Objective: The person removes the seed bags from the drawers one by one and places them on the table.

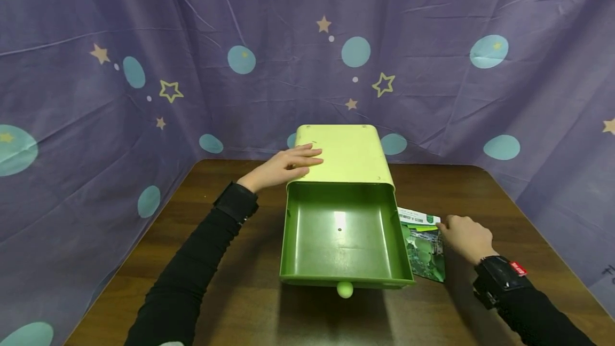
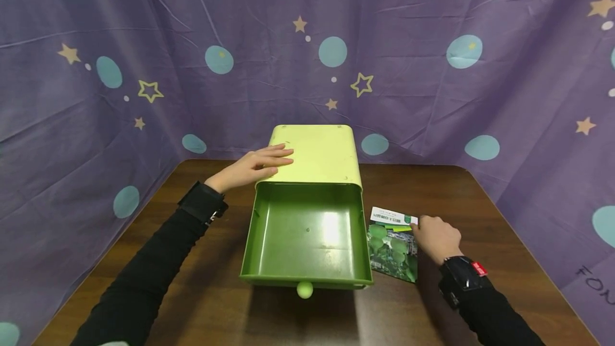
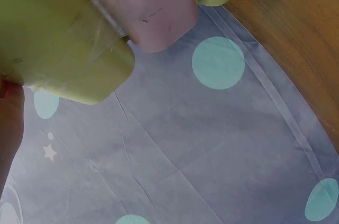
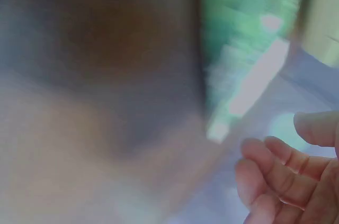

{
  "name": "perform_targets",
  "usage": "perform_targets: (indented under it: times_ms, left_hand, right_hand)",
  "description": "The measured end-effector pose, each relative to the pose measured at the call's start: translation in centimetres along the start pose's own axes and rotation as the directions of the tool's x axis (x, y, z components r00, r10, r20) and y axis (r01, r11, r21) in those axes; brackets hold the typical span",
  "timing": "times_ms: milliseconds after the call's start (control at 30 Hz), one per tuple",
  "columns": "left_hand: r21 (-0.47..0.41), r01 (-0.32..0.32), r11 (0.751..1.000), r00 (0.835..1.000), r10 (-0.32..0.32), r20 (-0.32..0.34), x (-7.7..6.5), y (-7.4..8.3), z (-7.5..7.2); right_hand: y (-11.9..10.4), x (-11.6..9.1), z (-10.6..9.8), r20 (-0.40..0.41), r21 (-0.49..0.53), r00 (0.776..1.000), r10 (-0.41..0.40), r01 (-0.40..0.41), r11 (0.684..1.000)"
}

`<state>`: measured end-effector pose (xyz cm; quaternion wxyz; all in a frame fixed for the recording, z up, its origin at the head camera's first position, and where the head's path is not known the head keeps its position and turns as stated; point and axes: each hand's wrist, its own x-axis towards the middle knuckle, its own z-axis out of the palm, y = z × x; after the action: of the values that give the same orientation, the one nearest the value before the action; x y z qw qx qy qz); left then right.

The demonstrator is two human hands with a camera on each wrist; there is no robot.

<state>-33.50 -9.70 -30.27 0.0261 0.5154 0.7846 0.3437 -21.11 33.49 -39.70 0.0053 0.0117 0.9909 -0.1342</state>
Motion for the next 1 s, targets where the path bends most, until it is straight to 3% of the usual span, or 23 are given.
perform_targets:
  times_ms: [100, 167, 233, 367, 433, 500, 667, 767, 800, 867, 933, 1000]
  left_hand:
    - [0.001, 0.006, 1.000, 1.000, -0.006, -0.001, -0.1, 0.0, 0.0]
    - [0.001, 0.007, 1.000, 1.000, -0.007, -0.003, -0.1, 0.0, 0.0]
    - [0.004, 0.006, 1.000, 1.000, -0.006, -0.006, -0.1, -0.1, 0.0]
    - [0.002, 0.000, 1.000, 1.000, 0.000, -0.016, 0.0, -0.1, 0.0]
    - [0.001, -0.002, 1.000, 1.000, 0.002, -0.019, 0.0, -0.1, 0.1]
    - [0.002, -0.001, 1.000, 1.000, 0.001, -0.018, 0.1, 0.0, 0.1]
    - [0.004, 0.001, 1.000, 1.000, -0.001, -0.019, -0.1, -0.1, 0.1]
    - [0.001, -0.002, 1.000, 1.000, 0.002, -0.021, -0.1, 0.0, 0.1]
    - [0.000, -0.003, 1.000, 1.000, 0.003, -0.021, 0.0, 0.0, 0.1]
    - [-0.001, -0.008, 1.000, 1.000, 0.008, -0.021, 0.0, 0.0, 0.1]
    - [-0.002, -0.012, 1.000, 1.000, 0.012, -0.020, 0.0, -0.1, 0.1]
    - [-0.001, -0.010, 1.000, 1.000, 0.010, -0.019, 0.0, -0.1, 0.1]
  right_hand:
    - [-1.5, -0.4, -2.5, -0.100, 0.027, 0.994, -0.045, 0.048, 0.999]
    - [-3.0, -1.0, -4.1, -0.185, 0.037, 0.978, -0.093, 0.101, 0.994]
    - [-4.6, -1.8, -5.7, -0.288, 0.027, 0.945, -0.156, 0.171, 0.985]
    - [-8.2, -4.0, -8.3, -0.465, -0.038, 0.841, -0.278, 0.294, 0.955]
    - [-10.0, -5.3, -9.1, -0.534, -0.087, 0.770, -0.351, 0.363, 0.928]
    - [-11.6, -6.7, -9.3, -0.602, -0.147, 0.671, -0.433, 0.440, 0.886]
    - [-15.6, -10.1, -8.5, -0.722, -0.324, 0.326, -0.611, 0.621, 0.714]
    - [-16.9, -11.4, -7.6, -0.738, -0.375, 0.150, -0.658, 0.719, 0.584]
    - [-17.1, -11.7, -7.2, -0.735, -0.387, 0.101, -0.670, 0.750, 0.537]
    - [-17.5, -12.1, -6.4, -0.722, -0.407, 0.027, -0.691, 0.791, 0.457]
    - [-17.8, -12.5, -5.5, -0.696, -0.432, -0.020, -0.718, 0.811, 0.395]
    - [-18.2, -13.1, -4.5, -0.648, -0.449, -0.016, -0.761, 0.815, 0.365]
